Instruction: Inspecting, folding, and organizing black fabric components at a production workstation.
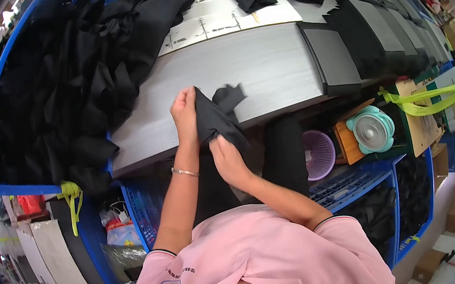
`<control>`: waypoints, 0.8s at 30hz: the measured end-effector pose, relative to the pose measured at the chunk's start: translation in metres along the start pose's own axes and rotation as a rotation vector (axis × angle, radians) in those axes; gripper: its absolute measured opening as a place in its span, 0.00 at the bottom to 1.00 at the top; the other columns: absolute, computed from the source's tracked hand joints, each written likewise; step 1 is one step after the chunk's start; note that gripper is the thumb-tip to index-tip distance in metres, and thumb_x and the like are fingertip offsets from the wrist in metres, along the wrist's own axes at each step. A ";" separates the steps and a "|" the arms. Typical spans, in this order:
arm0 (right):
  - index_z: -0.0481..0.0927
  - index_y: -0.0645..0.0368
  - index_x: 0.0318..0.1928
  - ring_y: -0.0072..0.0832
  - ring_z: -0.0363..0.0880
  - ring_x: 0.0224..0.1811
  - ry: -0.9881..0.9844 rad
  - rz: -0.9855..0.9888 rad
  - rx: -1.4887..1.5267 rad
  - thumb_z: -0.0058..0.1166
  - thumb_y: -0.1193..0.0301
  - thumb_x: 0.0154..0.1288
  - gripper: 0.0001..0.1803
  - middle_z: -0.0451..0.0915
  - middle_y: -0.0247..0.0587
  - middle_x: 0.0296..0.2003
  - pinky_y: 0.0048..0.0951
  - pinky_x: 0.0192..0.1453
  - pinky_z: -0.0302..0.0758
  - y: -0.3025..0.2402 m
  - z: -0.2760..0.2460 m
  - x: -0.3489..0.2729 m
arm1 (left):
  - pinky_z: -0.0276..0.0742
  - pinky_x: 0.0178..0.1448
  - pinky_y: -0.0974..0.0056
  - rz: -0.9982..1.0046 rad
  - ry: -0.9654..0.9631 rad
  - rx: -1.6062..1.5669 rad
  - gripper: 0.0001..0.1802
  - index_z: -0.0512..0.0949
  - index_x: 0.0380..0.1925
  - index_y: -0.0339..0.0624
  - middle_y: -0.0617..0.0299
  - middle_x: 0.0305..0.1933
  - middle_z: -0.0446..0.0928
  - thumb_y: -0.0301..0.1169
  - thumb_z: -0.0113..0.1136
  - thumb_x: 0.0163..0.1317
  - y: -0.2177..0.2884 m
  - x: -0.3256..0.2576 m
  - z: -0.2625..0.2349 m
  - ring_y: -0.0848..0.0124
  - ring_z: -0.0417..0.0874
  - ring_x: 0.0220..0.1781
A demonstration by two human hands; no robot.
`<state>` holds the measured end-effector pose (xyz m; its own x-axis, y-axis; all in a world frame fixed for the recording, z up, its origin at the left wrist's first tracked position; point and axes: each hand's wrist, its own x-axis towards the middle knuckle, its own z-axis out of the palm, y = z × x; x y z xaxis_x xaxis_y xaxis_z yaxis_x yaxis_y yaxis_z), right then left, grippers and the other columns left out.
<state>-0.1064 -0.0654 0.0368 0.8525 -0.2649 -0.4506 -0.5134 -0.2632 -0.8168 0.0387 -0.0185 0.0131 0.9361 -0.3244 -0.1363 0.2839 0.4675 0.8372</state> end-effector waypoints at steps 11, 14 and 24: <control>0.61 0.66 0.70 0.42 0.71 0.66 0.726 -0.595 0.076 0.58 0.73 0.69 0.33 0.62 0.53 0.71 0.37 0.68 0.69 0.033 -0.051 -0.041 | 0.70 0.39 0.75 0.103 -0.008 0.338 0.12 0.83 0.30 0.38 0.75 0.29 0.77 0.34 0.63 0.69 0.041 -0.036 -0.007 0.85 0.72 0.33; 0.71 0.69 0.63 0.42 0.74 0.65 0.682 -0.658 -0.182 0.59 0.74 0.68 0.25 0.73 0.54 0.64 0.35 0.66 0.70 0.000 -0.059 -0.022 | 0.70 0.40 0.75 0.077 -0.282 0.559 0.11 0.83 0.31 0.35 0.73 0.28 0.77 0.32 0.63 0.69 0.049 -0.080 0.021 0.85 0.71 0.34; 0.80 0.62 0.32 0.12 0.72 0.33 0.077 -0.296 0.710 0.56 0.71 0.72 0.10 0.77 0.26 0.28 0.18 0.39 0.70 -0.001 -0.069 -0.010 | 0.81 0.43 0.71 -0.541 -0.453 -0.005 0.15 0.81 0.44 0.36 0.64 0.39 0.83 0.38 0.54 0.74 0.037 -0.099 -0.032 0.78 0.83 0.37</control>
<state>-0.1208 -0.1266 0.0668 0.9221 -0.3464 -0.1726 -0.0578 0.3179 -0.9464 -0.0365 0.0569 0.0407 0.4849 -0.8224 -0.2975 0.6866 0.1474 0.7119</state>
